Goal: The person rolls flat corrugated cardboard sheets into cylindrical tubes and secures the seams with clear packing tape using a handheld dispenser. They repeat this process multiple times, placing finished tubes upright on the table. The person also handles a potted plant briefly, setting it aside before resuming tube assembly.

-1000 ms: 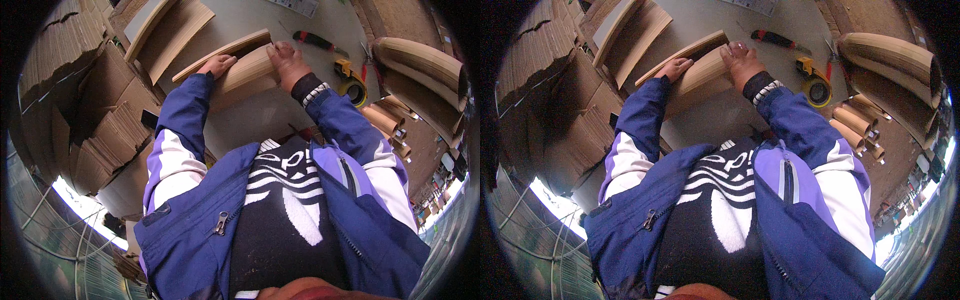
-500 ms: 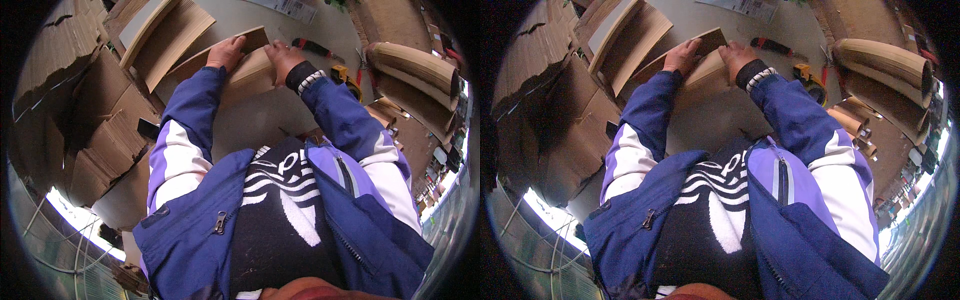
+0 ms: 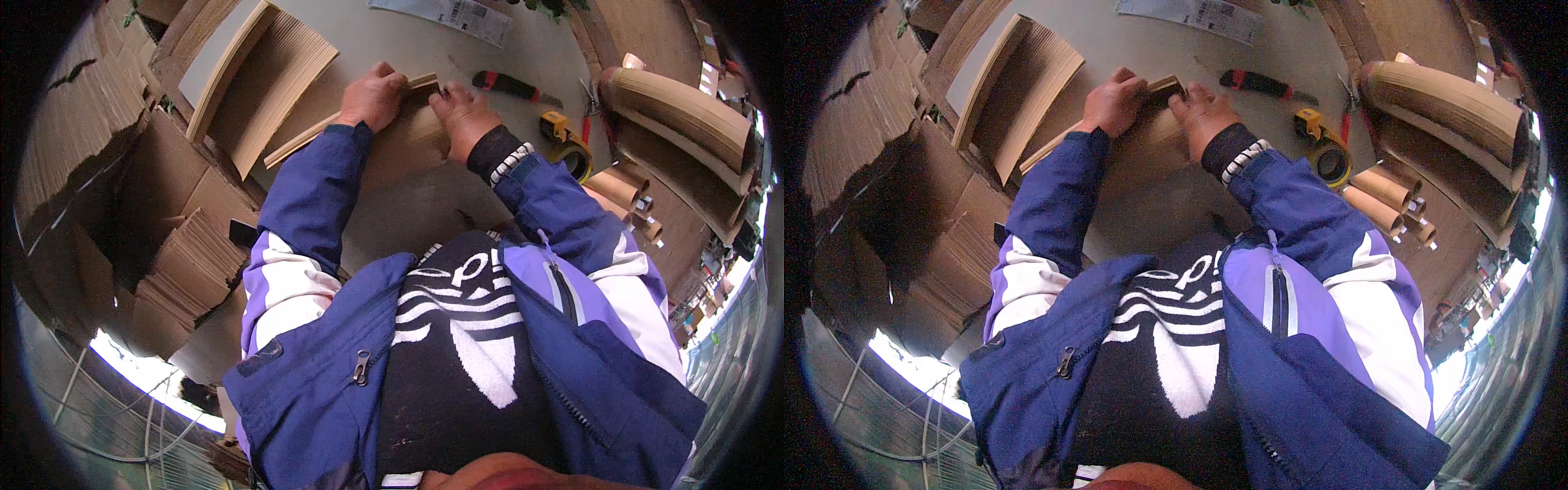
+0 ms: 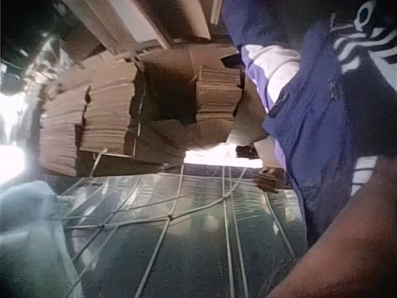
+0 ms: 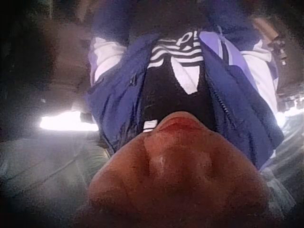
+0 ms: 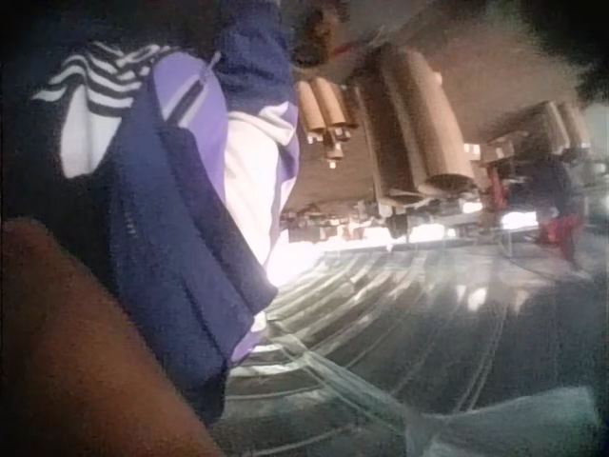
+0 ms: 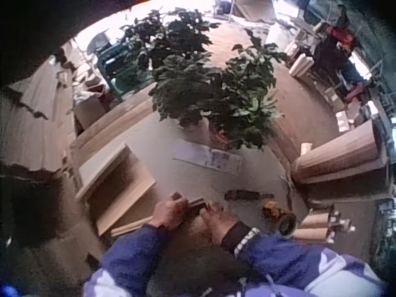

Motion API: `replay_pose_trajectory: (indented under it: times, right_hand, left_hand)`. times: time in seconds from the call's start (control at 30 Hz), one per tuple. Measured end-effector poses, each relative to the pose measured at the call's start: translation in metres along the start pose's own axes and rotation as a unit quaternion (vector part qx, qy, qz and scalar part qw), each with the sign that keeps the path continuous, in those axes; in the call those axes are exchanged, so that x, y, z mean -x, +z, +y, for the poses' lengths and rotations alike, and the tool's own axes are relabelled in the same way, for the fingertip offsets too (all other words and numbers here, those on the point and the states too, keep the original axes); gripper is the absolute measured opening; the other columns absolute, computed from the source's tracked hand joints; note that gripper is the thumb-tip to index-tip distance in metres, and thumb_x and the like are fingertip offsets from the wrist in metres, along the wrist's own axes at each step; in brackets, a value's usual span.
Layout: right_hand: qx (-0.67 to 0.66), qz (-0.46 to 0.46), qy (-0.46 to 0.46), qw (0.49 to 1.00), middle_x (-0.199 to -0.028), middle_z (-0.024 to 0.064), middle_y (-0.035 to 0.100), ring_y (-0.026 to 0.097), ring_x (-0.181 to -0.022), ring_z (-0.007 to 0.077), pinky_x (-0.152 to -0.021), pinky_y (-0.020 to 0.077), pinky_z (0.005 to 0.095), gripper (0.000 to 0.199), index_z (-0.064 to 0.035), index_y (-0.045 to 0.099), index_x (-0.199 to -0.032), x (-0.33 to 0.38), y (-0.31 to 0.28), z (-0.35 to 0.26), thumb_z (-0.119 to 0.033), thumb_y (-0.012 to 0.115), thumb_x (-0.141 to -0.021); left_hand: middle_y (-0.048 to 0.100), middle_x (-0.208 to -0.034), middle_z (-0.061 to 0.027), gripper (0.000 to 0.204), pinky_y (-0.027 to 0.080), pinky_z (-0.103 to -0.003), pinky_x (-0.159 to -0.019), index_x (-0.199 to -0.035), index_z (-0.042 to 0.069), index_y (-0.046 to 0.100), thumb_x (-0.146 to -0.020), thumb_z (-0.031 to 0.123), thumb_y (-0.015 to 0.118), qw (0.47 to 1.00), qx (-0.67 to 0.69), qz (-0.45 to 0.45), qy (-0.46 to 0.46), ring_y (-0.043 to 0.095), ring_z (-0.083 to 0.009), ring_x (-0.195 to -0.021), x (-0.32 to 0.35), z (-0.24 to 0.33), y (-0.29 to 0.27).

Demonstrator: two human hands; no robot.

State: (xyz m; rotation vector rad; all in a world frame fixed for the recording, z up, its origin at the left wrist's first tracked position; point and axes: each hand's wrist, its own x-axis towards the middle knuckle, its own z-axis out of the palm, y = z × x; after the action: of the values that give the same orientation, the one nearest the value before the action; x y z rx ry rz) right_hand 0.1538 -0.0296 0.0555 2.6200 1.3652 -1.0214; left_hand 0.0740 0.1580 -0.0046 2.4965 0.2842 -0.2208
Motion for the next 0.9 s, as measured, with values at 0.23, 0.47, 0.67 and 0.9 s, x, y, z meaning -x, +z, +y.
replay_pose_trajectory:
  times: [0.23, 0.47, 0.67, 0.9]
  right_hand:
    - [-0.001, 0.010, -0.003, 1.000, -0.145, 0.0175, 0.036, 0.046, -0.122, 0.0450, -0.100, 0.0474, 0.0478, 0.082, -0.0152, 0.044, -0.136, -0.002, 0.005, 0.004, -0.015, 0.080, -0.063]
    - [-0.032, -0.014, -0.036, 0.999, -0.144, 0.0213, 0.037, 0.046, -0.125, 0.0414, -0.103, 0.0445, 0.0472, 0.082, -0.0067, 0.043, -0.136, -0.004, 0.016, 0.015, -0.016, 0.080, -0.064]
    - [-0.108, 0.099, -0.033, 0.989, -0.143, 0.0153, 0.040, 0.053, -0.117, 0.0414, -0.091, 0.0531, 0.0493, 0.090, -0.0104, 0.035, -0.145, 0.004, 0.028, 0.020, -0.017, 0.079, -0.067]
    - [-0.095, 0.073, -0.037, 0.992, -0.144, 0.0149, 0.040, 0.056, -0.114, 0.0416, -0.092, 0.0525, 0.0488, 0.095, -0.0101, 0.031, -0.147, -0.003, 0.029, 0.023, -0.015, 0.079, -0.066]
  left_hand:
    - [0.066, -0.104, -0.0149, 0.019, 0.053, -0.041, -0.081, -0.105, 0.010, 0.068, -0.088, 0.011, 0.061, 0.994, 0.104, -0.024, 0.012, 0.065, -0.0382, -0.095, 0.000, -0.008, -0.013]
    - [0.068, -0.105, -0.0148, 0.019, 0.052, -0.039, -0.084, -0.106, 0.009, 0.069, -0.088, 0.012, 0.064, 0.991, 0.108, -0.053, -0.065, 0.066, -0.0357, -0.098, 0.024, 0.016, -0.011]
    - [0.067, -0.096, -0.0122, 0.016, 0.053, -0.042, -0.078, -0.102, 0.012, 0.069, -0.088, 0.012, 0.061, 0.985, 0.166, 0.029, -0.045, 0.065, -0.0352, -0.089, 0.043, 0.028, -0.006]
    - [0.064, -0.090, -0.0072, 0.014, 0.053, -0.040, -0.072, -0.094, 0.012, 0.069, -0.082, 0.008, 0.062, 0.997, 0.050, 0.058, 0.008, 0.063, -0.0301, -0.089, 0.056, 0.041, 0.004]
